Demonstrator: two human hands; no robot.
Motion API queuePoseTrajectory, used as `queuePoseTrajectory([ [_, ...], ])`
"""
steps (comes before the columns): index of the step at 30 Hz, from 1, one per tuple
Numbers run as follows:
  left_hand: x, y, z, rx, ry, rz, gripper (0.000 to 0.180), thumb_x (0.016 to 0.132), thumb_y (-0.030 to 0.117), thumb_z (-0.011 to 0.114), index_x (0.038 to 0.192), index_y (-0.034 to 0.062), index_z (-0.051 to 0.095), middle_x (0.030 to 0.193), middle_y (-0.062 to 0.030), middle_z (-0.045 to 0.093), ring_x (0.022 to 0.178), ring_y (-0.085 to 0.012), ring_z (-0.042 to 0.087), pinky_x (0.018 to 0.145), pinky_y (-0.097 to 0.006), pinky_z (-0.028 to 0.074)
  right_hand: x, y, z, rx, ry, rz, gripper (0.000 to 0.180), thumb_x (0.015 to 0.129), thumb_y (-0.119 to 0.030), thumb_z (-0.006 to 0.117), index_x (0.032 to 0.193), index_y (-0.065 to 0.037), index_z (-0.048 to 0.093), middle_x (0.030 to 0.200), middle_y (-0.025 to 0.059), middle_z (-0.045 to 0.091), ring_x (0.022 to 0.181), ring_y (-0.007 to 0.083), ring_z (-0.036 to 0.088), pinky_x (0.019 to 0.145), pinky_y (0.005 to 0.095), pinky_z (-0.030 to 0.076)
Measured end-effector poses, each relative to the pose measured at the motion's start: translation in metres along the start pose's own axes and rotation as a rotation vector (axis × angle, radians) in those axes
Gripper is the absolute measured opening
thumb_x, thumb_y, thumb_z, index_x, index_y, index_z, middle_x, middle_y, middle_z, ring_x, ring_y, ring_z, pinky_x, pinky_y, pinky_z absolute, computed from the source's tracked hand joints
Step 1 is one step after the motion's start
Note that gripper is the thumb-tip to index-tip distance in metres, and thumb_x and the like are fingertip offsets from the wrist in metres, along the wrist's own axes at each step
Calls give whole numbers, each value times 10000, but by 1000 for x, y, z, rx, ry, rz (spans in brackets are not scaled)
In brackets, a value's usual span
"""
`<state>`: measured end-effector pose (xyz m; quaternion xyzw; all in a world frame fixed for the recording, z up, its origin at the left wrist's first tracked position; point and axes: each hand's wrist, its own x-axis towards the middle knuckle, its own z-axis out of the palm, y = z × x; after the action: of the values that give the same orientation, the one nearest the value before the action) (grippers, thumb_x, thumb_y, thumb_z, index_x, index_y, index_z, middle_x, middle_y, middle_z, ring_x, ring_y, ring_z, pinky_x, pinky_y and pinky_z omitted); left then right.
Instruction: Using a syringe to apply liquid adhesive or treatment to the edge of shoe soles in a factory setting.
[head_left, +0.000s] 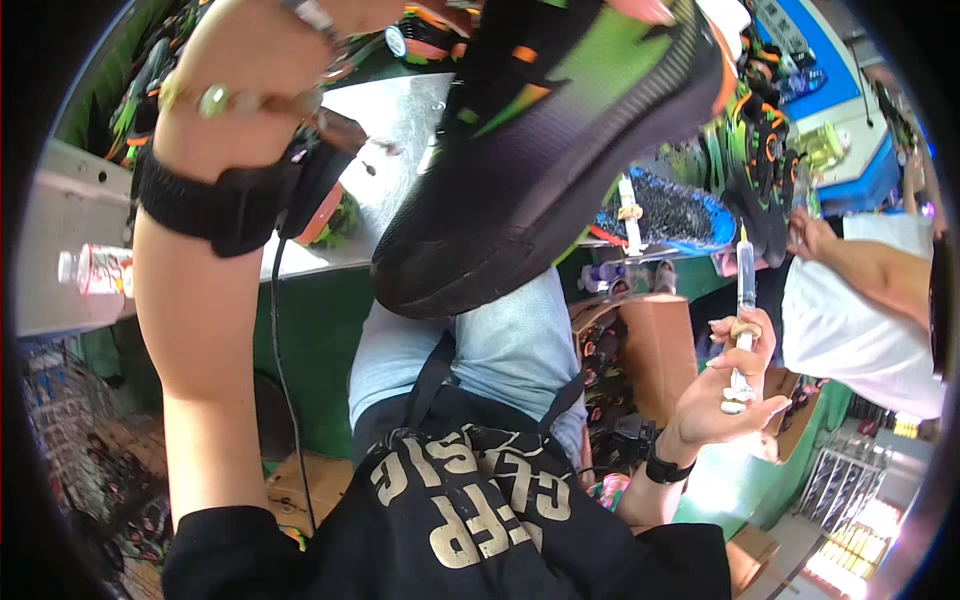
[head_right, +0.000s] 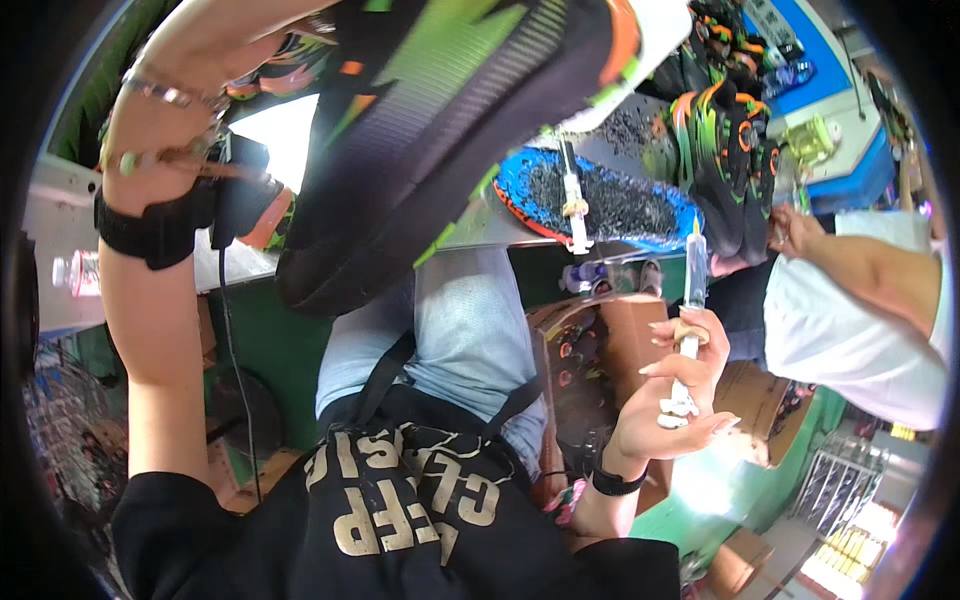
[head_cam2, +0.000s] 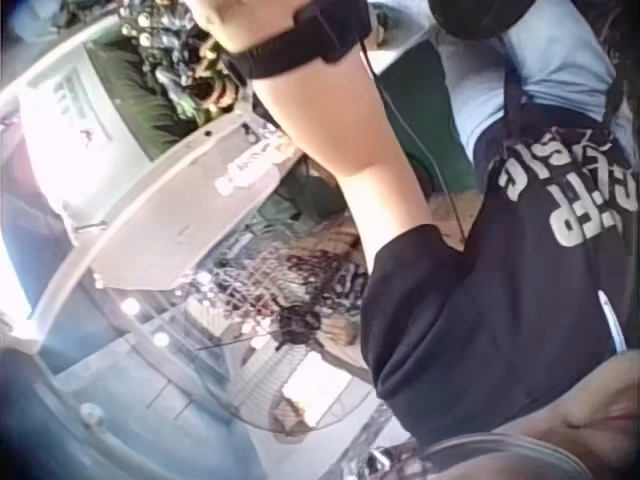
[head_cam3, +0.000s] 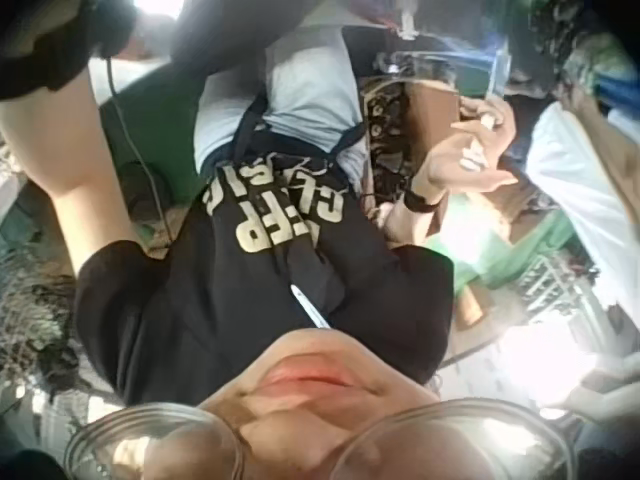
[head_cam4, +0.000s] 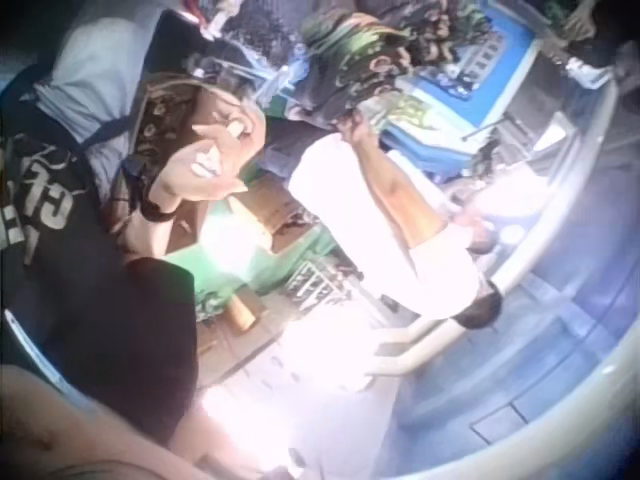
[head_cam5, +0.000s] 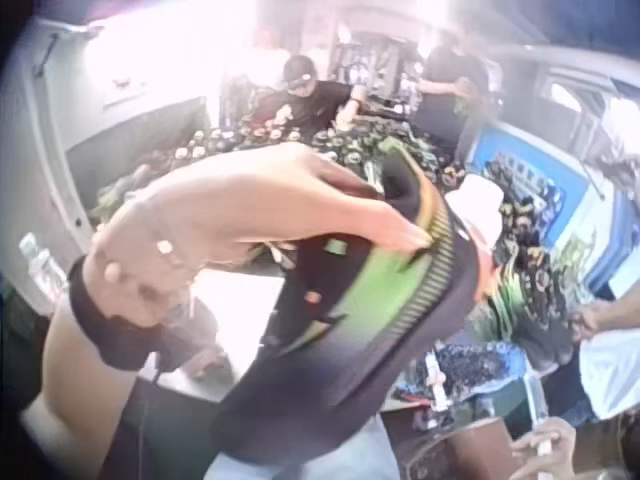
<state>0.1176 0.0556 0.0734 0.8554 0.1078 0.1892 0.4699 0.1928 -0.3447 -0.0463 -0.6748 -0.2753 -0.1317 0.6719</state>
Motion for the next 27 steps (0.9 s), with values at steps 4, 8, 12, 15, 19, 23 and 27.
queuePoseTrajectory([
  [4, -2, 86, 31, 137, -339, 151, 728, 742, 443, 776, 1184, -114, 621, 970, -151, 705, 856, -178, 670, 767, -250, 540, 11, 5, -12, -80, -33, 2, 722, 996, -533, 156, 677, -14, 544, 1181, 248, 553, 859, 274, 565, 809, 375, 408],
  [8, -1, 59, 93, 440, 188, 790, 362, 801, 212, 656, 1102, 10, 654, 724, -165, 645, 623, -328, 652, 552, -396, 530, 24, 32, -31, -158, -262, 85, 694, 1021, -478, 153, 735, 22, 540, 1194, 209, 555, 927, 278, 555, 898, 400, 421],
  [12, -79, 57, 136, 597, 371, 1022, 328, 748, 199, 579, 1009, 6, 620, 1024, -110, 581, 1005, -224, 563, 877, -439, 554, 57, 56, -36, -293, -540, -5, 350, 956, -268, 482, 1075, 36, 609, 1191, 192, 593, 1044, 286, 600, 943, 373, 440],
  [15, -105, 44, 143, 894, 473, 1239, 242, 910, 220, 530, 1069, 113, 679, 1145, 10, 629, 1007, -162, 583, 868, -354, 600, 66, 71, -26, -411, -464, 172, 265, 802, 43, 568, 1059, 9, 620, 1151, 163, 596, 1075, 317, 587, 963, 362, 435],
  [19, -114, 36, 139, 926, 500, 1283, 262, 947, 221, 500, 1130, 139, 668, 1155, 51, 626, 1033, -88, 552, 849, -266, 598, 81, 68, -25, -554, -513, 142, 270, 806, 53, 576, 1061, -20, 627, 1145, 142, 593, 1088, 314, 582, 975, 366, 435],
  [23, -111, 28, 134, 940, 548, 1320, 264, 804, -13, 583, 1064, -10, 626, 1023, -27, 564, 1020, -129, 579, 940, -335, 581, 86, 71, -13, -725, -611, 1, 258, 819, 23, 569, 1064, -32, 629, 1184, 118, 589, 1121, 319, 556, 987, 387, 431],
  [27, -101, 28, 114, 946, 146, 1147, 260, 835, 185, 604, 1068, 93, 672, 1103, -17, 587, 1009, -157, 545, 947, -398, 540, 87, 82, -9, -882, -662, -132, 247, 825, -5, 550, 1057, -28, 632, 1215, 115, 598, 1144, 326, 537, 1000, 406, 424],
])
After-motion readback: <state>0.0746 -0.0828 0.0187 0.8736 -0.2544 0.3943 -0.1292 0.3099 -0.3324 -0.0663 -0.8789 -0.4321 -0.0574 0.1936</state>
